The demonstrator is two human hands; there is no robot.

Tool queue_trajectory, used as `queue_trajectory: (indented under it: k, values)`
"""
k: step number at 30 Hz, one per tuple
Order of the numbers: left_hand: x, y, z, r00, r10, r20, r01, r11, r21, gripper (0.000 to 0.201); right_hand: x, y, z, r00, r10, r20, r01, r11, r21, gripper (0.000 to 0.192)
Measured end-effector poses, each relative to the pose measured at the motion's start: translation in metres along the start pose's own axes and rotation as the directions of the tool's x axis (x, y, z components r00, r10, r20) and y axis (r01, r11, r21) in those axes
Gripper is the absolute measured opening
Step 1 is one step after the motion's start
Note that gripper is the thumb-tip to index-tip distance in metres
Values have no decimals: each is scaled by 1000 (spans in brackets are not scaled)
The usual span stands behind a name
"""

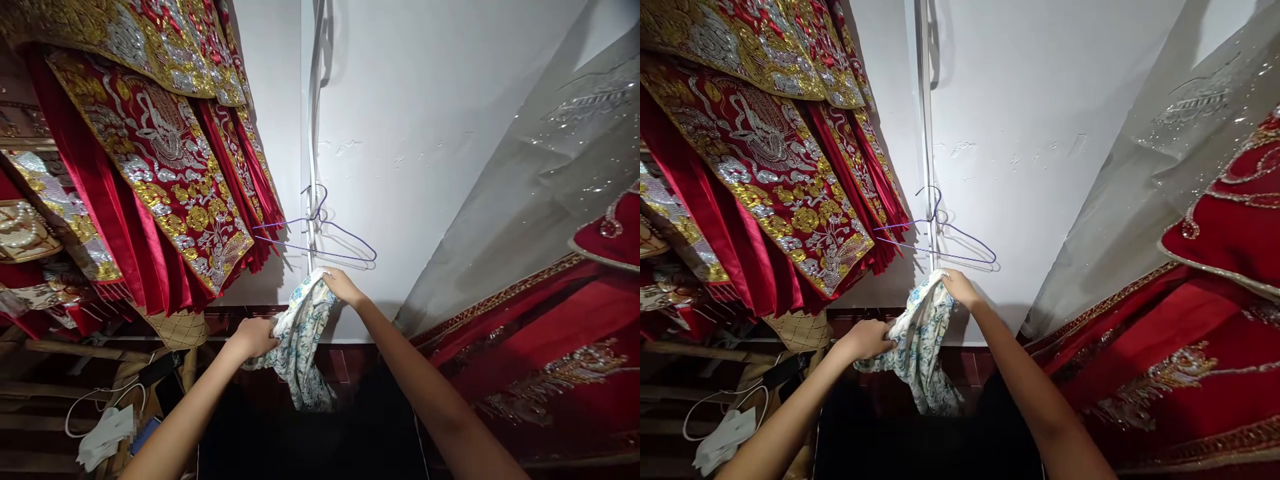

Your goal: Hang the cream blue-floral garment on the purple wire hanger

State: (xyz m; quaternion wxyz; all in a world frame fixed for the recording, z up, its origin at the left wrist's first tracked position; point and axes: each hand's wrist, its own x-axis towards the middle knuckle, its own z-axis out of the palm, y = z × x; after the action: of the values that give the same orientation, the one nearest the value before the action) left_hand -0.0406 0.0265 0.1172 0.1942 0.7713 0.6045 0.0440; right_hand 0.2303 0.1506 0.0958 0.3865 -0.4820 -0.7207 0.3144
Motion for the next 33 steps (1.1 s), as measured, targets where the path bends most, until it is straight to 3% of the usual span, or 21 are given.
queue_trajectory:
  k: [2,5,8,13,17,19,22,25,27,30,33]
  values:
    - [-2,-12,-1,1000,2,-9,-3,1000,-28,27,-10,10,-3,999,28,-34,-28,1000,6,31]
    - [-3,-23,-6,1000,15,-14,-16,997,-79,29,-19,9,-16,993,30,-118,-20,996,83,56]
    - [0,-21,-11,999,-19,-46,15,996,-88,38,-9,-4,-25,994,15,-113,2,989,151,71]
    - [9,-16,-6,989,-56,-137,47,996,-71,40,10,-8,-19,996,4,-93,5,996,91,34]
    - [15,-31,-1,970,-137,-199,125,990,-69,33,-8,6,-22,982,-3,-187,11,999,43,8]
    - [16,-33,-8,947,-78,-313,51,994,-93,31,-21,9,-31,972,10,-235,-1,999,38,12]
    - [18,-23,-29,845,69,-530,-181,970,-162,30,-35,5,-50,950,16,-312,-13,1000,13,20]
    - [26,-2,-52,735,115,-668,-394,875,-282,26,-40,-3,-63,937,22,-348,-27,1000,-9,22]
    - [35,10,-64,686,106,-719,-490,798,-350,23,-43,-7,-65,938,42,-344,-43,999,4,22]
    - [55,18,-76,673,99,-733,-546,734,-403,21,-48,-12,-61,957,63,-282,-41,996,83,18]
    - [73,17,-85,717,116,-688,-511,759,-405,21,-55,-21,-57,978,54,-199,-30,992,124,13]
